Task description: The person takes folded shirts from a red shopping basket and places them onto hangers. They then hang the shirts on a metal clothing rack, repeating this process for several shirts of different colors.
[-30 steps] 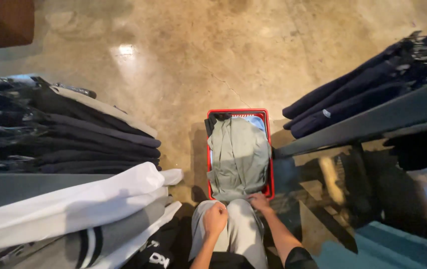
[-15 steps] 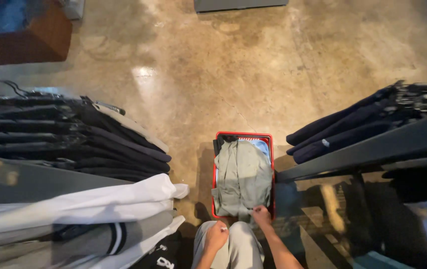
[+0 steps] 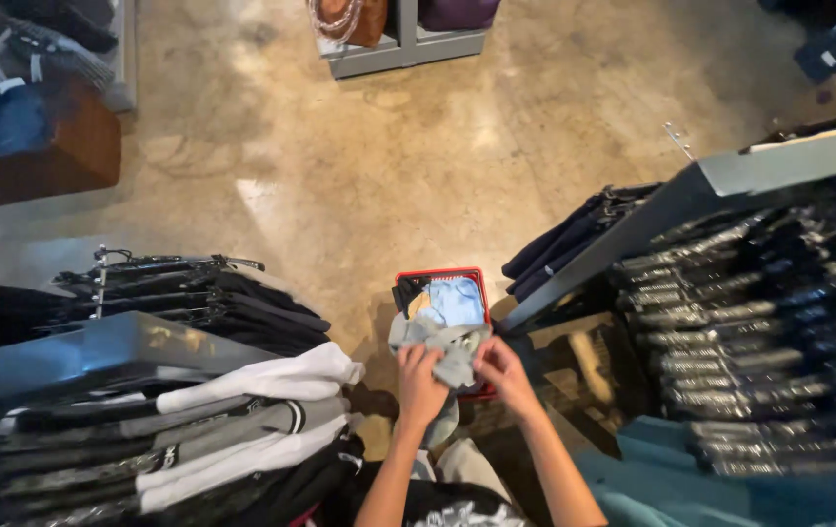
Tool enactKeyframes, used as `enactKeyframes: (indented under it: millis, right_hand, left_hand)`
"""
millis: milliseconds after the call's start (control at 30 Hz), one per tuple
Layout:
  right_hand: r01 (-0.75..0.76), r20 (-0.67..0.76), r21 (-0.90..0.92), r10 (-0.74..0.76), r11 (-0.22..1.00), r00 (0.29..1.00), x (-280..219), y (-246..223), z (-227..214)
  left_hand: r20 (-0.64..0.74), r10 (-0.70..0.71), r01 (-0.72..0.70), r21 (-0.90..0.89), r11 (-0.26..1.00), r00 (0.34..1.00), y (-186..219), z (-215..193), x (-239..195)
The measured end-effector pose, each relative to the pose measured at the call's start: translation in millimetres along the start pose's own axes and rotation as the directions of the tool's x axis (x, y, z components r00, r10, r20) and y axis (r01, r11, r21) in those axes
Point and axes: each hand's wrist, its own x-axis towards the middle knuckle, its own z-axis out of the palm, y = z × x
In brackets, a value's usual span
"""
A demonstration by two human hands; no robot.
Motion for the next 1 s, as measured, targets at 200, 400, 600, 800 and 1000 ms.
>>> enactKeyframes:
  millis: [200, 400, 600, 800, 1000]
  right_hand:
    - [0.209, -0.021, -0.263, -0.222, 0.942, 0.975, -42.1, -177.3, 42.7]
    - [0.445, 0.105, -0.580, -0.479, 0.682, 0.872, -70.9, -240.3, 74.5]
    - [-0.024, -0.297, -0.557, -0.172, 0.830, 0.939, -93.8, -232.2, 46.7]
    - [0.167, -0.285, 0.001, -0.160, 0.986, 0.945, -117.8, -250.2, 28.2]
    - [0.464, -0.372, 0.030, -0.421, 0.885, 0.827, -133.7, -288.0, 26.3]
  left_hand:
    - [0.059, -0.098, 0.102, -0.077, 0.992, 0.993, 86.2, -43.1, 48.1]
    - [0.295, 0.318, -0.246, -0.254, 0.935, 0.901, 140.7, -90.4, 67.6]
    - [0.425, 0.254, -0.072, -0.399, 0.914, 0.869, 160.8, -95.3, 82.2]
    - [0.234, 0.489, -0.371, -0.410, 0.833, 0.840, 182.9, -93.4, 102.1]
    - [0.047, 0.267, -0.208, -0.501, 0.840, 0.963, 239.9, -107.4, 64.5]
